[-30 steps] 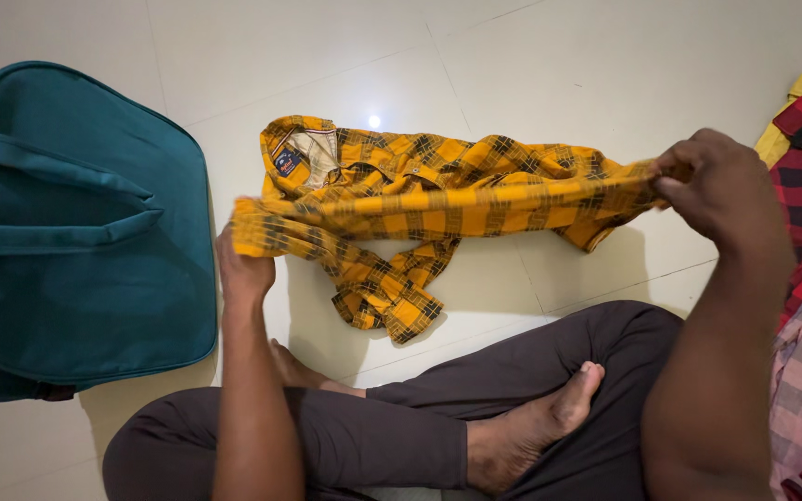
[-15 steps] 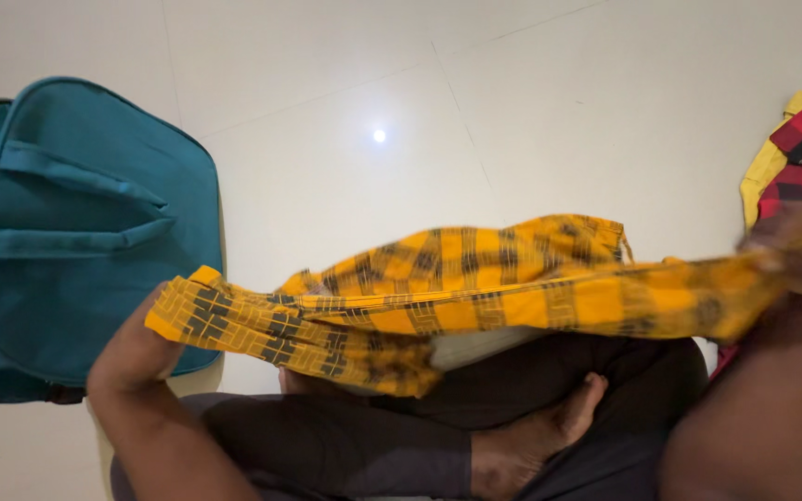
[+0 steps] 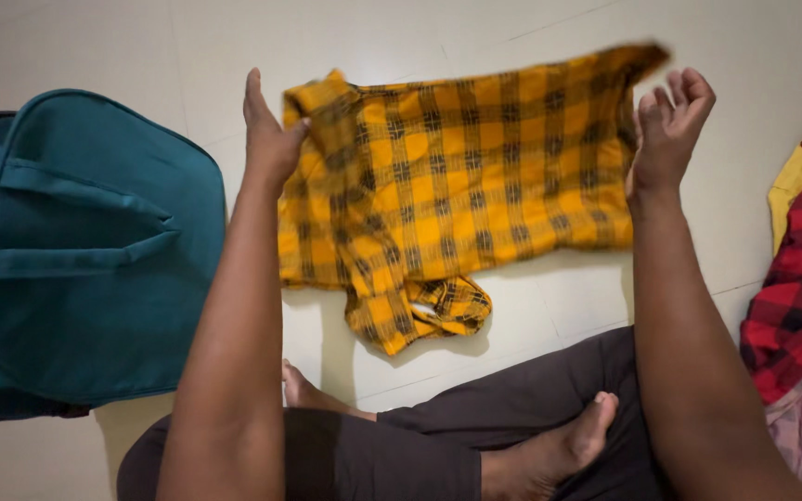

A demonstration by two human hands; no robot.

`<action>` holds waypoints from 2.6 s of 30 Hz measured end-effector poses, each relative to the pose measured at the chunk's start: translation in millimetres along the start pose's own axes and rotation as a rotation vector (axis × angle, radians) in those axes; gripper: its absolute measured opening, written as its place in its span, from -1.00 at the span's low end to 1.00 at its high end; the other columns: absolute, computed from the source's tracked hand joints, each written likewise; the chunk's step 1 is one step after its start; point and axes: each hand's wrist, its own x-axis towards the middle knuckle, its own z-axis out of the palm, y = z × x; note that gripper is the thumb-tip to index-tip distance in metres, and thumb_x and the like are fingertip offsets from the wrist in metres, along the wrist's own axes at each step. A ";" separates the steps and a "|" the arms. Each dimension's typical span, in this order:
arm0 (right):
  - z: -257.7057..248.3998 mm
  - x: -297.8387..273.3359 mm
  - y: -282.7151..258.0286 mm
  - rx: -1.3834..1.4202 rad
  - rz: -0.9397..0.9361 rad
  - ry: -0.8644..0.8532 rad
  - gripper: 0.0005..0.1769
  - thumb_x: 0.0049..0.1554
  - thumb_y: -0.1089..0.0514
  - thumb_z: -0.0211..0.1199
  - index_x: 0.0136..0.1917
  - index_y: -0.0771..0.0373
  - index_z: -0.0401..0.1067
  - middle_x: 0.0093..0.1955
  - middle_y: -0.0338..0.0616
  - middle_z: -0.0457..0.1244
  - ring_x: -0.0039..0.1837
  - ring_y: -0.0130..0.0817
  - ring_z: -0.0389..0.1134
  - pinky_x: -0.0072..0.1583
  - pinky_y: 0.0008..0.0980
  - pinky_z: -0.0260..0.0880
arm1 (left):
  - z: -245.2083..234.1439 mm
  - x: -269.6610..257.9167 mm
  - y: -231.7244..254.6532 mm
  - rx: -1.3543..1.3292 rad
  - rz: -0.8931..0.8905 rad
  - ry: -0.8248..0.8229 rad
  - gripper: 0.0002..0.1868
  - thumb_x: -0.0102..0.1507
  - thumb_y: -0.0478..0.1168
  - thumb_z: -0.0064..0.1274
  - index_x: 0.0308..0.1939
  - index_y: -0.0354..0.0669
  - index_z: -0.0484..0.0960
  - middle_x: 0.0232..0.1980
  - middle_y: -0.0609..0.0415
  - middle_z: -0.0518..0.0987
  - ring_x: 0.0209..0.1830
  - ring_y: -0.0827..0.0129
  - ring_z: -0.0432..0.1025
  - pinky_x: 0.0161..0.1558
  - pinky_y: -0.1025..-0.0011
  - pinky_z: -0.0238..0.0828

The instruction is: The person lays a yellow plaid shirt flat on the floor and folds the sides and sleeves inward to create a rectangular shape.

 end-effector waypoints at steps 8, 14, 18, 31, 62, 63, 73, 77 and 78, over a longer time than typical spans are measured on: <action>-18.1 -21.1 13.1 -0.911 0.066 -0.321 -0.55 0.30 0.06 0.28 0.38 0.25 0.33 0.60 0.11 -0.02 0.65 -0.02 -0.02 0.60 -0.07 0.05 | 10.2 -111.6 -51.1 0.574 -0.254 -0.074 -0.27 0.29 -0.13 0.20 0.47 -0.18 0.24 0.51 -0.16 0.20 0.47 -0.05 0.22 0.41 0.04 0.19; -14.8 -38.6 -22.2 -1.183 0.338 -0.472 -0.48 0.18 -0.08 0.34 0.31 0.19 0.44 0.48 0.08 0.14 0.53 0.01 0.09 0.46 -0.02 0.18 | 4.4 -182.8 -59.6 0.648 -0.619 0.244 -0.09 0.19 0.03 0.33 0.43 -0.31 0.19 0.43 -0.35 0.27 0.45 -0.19 0.23 0.39 0.04 0.27; -19.0 -62.9 -50.7 -1.272 0.386 -0.473 -0.59 0.17 -0.10 0.35 0.19 0.15 0.53 0.19 0.03 0.34 0.24 -0.03 0.35 0.24 0.02 0.35 | 34.3 -210.2 -81.9 0.418 -0.816 0.076 0.31 0.11 0.30 0.36 0.46 -0.58 -0.10 0.20 -0.48 0.47 0.22 -0.27 0.40 0.30 0.03 0.27; -25.6 -118.0 13.1 -1.410 0.398 -0.581 -0.14 -0.12 -0.24 0.54 0.28 0.24 0.34 0.27 0.06 0.24 0.32 -0.01 0.30 0.24 -0.03 0.38 | 118.0 -289.7 -55.9 0.310 -0.441 -0.390 -0.58 0.09 0.01 0.34 -0.17 -0.26 0.76 -0.22 -0.11 0.73 -0.22 0.11 0.64 -0.06 0.15 0.59; 147.5 -301.2 -173.2 -0.667 0.119 -1.589 -0.67 0.03 0.15 0.25 0.09 0.17 0.40 0.00 0.02 0.36 0.07 0.08 0.41 0.06 0.02 0.38 | 75.1 -221.4 -73.2 0.197 -0.638 -0.031 -0.65 0.30 -0.09 0.17 0.09 -0.17 0.73 -0.19 -0.02 0.69 -0.29 0.22 0.57 -0.17 0.25 0.50; 149.0 -309.4 -175.6 -0.575 0.090 -1.606 -0.69 0.05 0.17 0.21 0.10 0.19 0.40 -0.02 0.04 0.35 0.05 0.06 0.41 0.05 0.00 0.39 | 71.7 -211.8 -77.4 0.004 -0.665 0.038 -0.67 0.29 -0.17 0.18 0.08 -0.24 0.70 -0.23 0.02 0.67 -0.36 0.27 0.51 -0.28 0.29 0.46; 163.6 -290.9 -216.2 -0.049 0.236 -1.911 -0.47 0.26 -0.21 0.18 0.19 0.30 0.33 -0.06 0.08 0.30 -0.02 0.00 0.35 -0.02 -0.08 0.31 | -13.2 -177.2 -9.3 0.367 -0.405 -0.200 -0.40 0.31 0.09 0.10 0.30 -0.17 0.39 0.19 -0.11 0.57 0.20 0.05 0.46 0.15 0.08 0.42; 122.7 -237.7 -150.7 -1.017 0.252 -1.547 -0.50 0.10 -0.35 0.19 -0.02 0.07 0.58 -0.09 -0.11 0.43 0.03 -0.09 0.44 0.08 -0.03 0.36 | -25.1 -220.2 -18.9 0.832 -0.569 -0.437 -0.32 0.35 0.27 0.00 0.35 -0.13 0.43 0.22 -0.12 0.61 0.24 -0.04 0.51 0.21 0.01 0.41; 97.1 -205.8 -125.6 -1.194 0.281 -1.480 -0.47 0.15 -0.35 0.19 -0.02 0.11 0.60 -0.07 -0.09 0.43 0.05 -0.12 0.44 0.11 -0.01 0.34 | -26.3 -227.8 -21.8 0.892 -0.656 -0.465 -0.17 0.32 0.31 0.02 0.44 -0.20 0.29 0.26 -0.19 0.57 0.28 -0.06 0.47 0.24 0.02 0.39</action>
